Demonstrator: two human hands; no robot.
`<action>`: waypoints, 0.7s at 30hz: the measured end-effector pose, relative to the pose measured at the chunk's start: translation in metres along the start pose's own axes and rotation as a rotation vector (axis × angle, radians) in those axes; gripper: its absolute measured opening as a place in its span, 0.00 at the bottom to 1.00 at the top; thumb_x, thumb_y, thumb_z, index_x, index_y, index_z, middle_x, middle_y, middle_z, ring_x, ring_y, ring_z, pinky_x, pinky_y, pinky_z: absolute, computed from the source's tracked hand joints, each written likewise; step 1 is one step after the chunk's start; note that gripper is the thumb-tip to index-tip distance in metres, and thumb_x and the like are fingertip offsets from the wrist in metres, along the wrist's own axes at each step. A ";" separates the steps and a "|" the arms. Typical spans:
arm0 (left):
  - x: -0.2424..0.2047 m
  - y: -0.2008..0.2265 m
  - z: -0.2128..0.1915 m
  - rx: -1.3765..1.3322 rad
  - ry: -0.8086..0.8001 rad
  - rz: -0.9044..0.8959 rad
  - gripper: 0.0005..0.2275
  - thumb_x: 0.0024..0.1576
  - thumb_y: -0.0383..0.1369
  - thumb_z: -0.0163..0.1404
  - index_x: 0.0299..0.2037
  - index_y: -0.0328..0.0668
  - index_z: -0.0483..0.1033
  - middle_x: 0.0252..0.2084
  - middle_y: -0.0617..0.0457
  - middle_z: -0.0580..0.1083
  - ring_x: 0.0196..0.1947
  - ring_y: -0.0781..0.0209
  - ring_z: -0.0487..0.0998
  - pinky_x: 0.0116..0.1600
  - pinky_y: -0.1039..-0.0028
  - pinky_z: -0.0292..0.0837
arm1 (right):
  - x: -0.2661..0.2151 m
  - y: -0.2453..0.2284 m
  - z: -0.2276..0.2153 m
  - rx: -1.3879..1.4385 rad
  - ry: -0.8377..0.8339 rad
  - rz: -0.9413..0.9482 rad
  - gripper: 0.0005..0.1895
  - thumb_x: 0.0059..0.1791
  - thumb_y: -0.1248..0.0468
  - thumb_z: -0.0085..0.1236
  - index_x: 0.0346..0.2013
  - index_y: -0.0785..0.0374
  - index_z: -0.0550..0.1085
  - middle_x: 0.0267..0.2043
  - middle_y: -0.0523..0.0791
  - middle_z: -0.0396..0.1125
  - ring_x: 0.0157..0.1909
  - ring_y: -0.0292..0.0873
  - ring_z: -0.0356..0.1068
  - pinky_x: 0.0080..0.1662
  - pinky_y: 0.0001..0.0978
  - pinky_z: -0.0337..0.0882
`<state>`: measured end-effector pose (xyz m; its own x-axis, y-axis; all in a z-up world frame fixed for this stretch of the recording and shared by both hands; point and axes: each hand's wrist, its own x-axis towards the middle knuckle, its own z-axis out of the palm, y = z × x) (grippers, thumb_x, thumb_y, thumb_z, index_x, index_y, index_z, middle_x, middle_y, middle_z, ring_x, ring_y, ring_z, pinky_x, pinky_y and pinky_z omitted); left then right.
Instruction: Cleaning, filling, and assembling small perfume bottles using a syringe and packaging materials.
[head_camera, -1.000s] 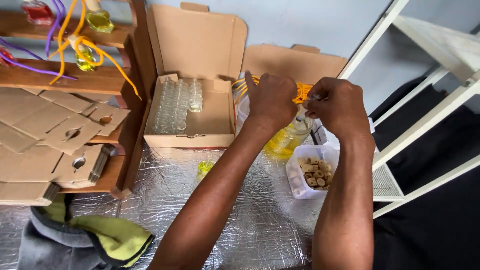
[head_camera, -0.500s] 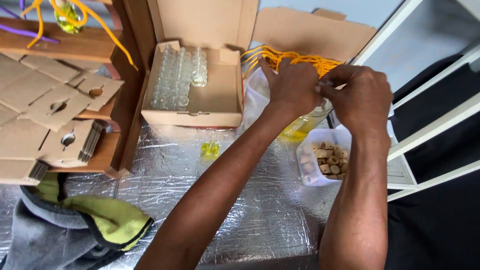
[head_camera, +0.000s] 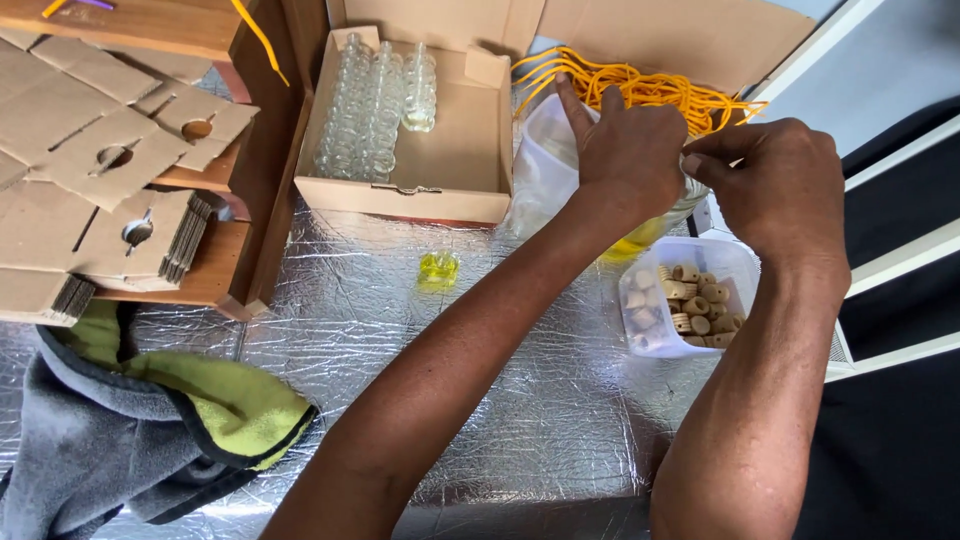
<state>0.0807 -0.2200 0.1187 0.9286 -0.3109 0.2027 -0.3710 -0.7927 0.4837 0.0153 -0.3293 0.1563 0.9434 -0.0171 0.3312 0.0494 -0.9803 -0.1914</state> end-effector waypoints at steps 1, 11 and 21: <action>0.000 0.000 0.000 -0.004 -0.003 -0.005 0.07 0.53 0.37 0.53 0.40 0.61 0.79 0.40 0.59 0.80 0.67 0.44 0.62 0.73 0.25 0.18 | 0.001 0.002 0.002 -0.002 -0.006 -0.001 0.08 0.54 0.66 0.67 0.47 0.61 0.85 0.40 0.48 0.78 0.34 0.48 0.75 0.38 0.48 0.71; 0.000 -0.001 -0.001 -0.021 -0.004 -0.051 0.09 0.51 0.36 0.50 0.40 0.65 0.80 0.39 0.63 0.81 0.71 0.41 0.60 0.74 0.25 0.15 | 0.006 0.026 0.021 -0.108 0.022 -0.128 0.08 0.52 0.67 0.68 0.45 0.62 0.86 0.38 0.49 0.78 0.36 0.48 0.76 0.41 0.45 0.72; 0.000 -0.002 -0.008 -0.019 -0.106 -0.157 0.14 0.51 0.41 0.51 0.48 0.72 0.79 0.48 0.65 0.80 0.73 0.40 0.60 0.73 0.31 0.10 | 0.007 0.031 0.027 -0.211 0.039 -0.197 0.07 0.54 0.65 0.71 0.45 0.64 0.86 0.35 0.51 0.77 0.31 0.51 0.76 0.36 0.49 0.74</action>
<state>0.0815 -0.2139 0.1242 0.9707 -0.2378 0.0333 -0.2202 -0.8262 0.5186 0.0322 -0.3539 0.1275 0.9089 0.1745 0.3787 0.1575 -0.9846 0.0756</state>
